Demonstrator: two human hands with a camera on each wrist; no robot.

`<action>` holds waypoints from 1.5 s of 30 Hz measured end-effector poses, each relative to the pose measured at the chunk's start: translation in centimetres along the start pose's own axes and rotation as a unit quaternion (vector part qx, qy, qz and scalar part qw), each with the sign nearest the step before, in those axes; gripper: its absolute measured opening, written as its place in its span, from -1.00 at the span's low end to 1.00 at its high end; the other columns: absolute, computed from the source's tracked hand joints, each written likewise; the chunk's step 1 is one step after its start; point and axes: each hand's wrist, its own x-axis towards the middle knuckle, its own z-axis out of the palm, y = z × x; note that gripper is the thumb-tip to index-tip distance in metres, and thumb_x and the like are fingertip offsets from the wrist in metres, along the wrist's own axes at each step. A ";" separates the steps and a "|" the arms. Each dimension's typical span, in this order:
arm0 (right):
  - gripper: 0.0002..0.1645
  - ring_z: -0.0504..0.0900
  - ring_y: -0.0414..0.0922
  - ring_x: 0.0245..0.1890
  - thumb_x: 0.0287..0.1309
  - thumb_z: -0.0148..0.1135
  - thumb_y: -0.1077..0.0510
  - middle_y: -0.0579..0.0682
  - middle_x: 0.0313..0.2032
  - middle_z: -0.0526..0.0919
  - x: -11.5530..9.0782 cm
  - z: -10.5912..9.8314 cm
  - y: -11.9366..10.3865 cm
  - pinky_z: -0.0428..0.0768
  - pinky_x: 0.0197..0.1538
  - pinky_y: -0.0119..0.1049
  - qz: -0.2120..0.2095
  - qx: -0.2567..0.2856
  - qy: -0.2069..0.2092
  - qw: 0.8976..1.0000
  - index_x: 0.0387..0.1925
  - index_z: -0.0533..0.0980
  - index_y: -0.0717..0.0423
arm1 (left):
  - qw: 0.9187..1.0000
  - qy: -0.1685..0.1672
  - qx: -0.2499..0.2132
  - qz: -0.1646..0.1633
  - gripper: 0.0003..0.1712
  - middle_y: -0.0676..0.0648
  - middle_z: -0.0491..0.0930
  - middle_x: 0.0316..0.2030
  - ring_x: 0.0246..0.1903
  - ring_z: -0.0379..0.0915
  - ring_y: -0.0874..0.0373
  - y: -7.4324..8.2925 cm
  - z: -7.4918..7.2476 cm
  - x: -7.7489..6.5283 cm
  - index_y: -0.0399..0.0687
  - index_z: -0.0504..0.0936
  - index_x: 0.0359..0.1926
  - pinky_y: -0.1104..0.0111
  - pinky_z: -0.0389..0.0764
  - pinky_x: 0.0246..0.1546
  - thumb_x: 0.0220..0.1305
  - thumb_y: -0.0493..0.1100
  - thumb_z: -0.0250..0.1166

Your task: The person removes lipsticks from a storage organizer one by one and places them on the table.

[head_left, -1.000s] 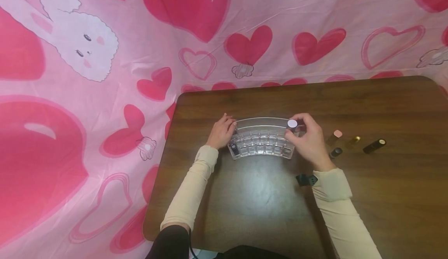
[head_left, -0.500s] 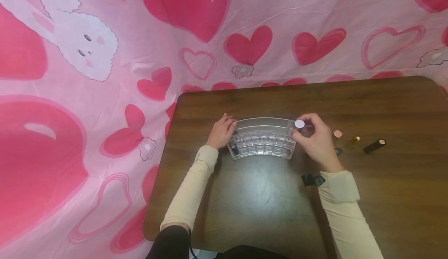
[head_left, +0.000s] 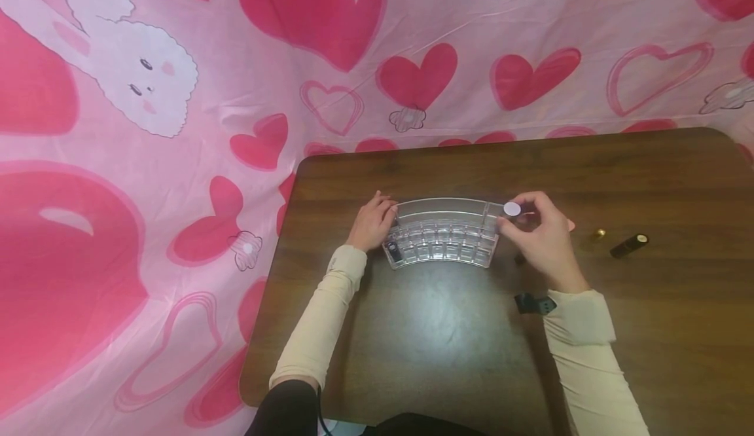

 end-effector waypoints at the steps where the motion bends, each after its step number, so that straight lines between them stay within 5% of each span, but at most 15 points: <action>1: -0.57 0.53 -0.30 -0.27 0.07 0.39 0.16 -0.02 -0.17 0.54 0.0 -0.1 0.0 0.48 -0.23 -0.70 0.003 -0.001 0.000 1.000 -0.05 0.44 0.17 | 1.000 0.000 0.000 -0.001 -0.51 -0.09 0.45 0.29 0.47 0.06 0.00 0.0 0.0 0.0 -0.02 0.58 0.13 0.10 0.20 0.42 0.47 0.09 -0.13; 7: -0.57 0.50 -0.11 -0.23 0.08 0.38 0.15 -0.05 -0.18 0.52 -0.2 -0.7 0.4 0.48 -0.23 -0.69 0.006 -0.001 0.001 1.000 -0.05 0.42 0.15 | 1.000 -0.003 0.002 -0.003 -0.49 -0.09 0.45 0.29 0.47 0.04 0.01 0.0 0.1 0.0 0.00 0.57 0.14 0.10 0.19 0.42 0.47 0.12 -0.14; 15: -0.56 0.49 -0.29 -0.26 0.04 0.42 0.19 -0.31 -0.27 0.47 -0.3 -1.7 1.3 0.45 -0.19 -0.74 -0.002 0.002 0.025 1.000 -0.07 0.43 0.16 | 1.000 -0.007 -0.007 -0.003 -0.48 -0.11 0.44 0.30 0.48 0.02 -0.01 0.0 -0.1 0.0 -0.02 0.56 0.16 0.09 0.16 0.44 0.47 0.11 -0.14; 26: -0.60 0.49 -0.39 -0.34 0.00 0.41 0.27 -0.40 -0.33 0.49 -0.6 -3.2 2.2 0.45 -0.26 -0.73 0.004 0.005 0.052 0.999 -0.11 0.45 0.19 | 1.000 -0.012 -0.005 -0.008 -0.48 -0.09 0.42 0.31 0.49 0.00 0.01 0.0 0.0 -0.1 0.00 0.55 0.17 0.09 0.14 0.44 0.48 0.13 -0.14; 45: -0.64 0.51 -0.39 -0.32 0.00 0.33 0.37 -0.37 -0.32 0.52 -1.3 -5.5 2.8 0.47 -0.23 -0.77 0.014 0.032 0.096 0.995 -0.12 0.48 0.19 | 1.000 -0.012 -0.010 -0.007 -0.47 -0.09 0.43 0.31 0.48 0.01 0.01 -0.1 -0.1 0.0 0.01 0.56 0.17 0.06 0.16 0.43 0.48 0.14 -0.15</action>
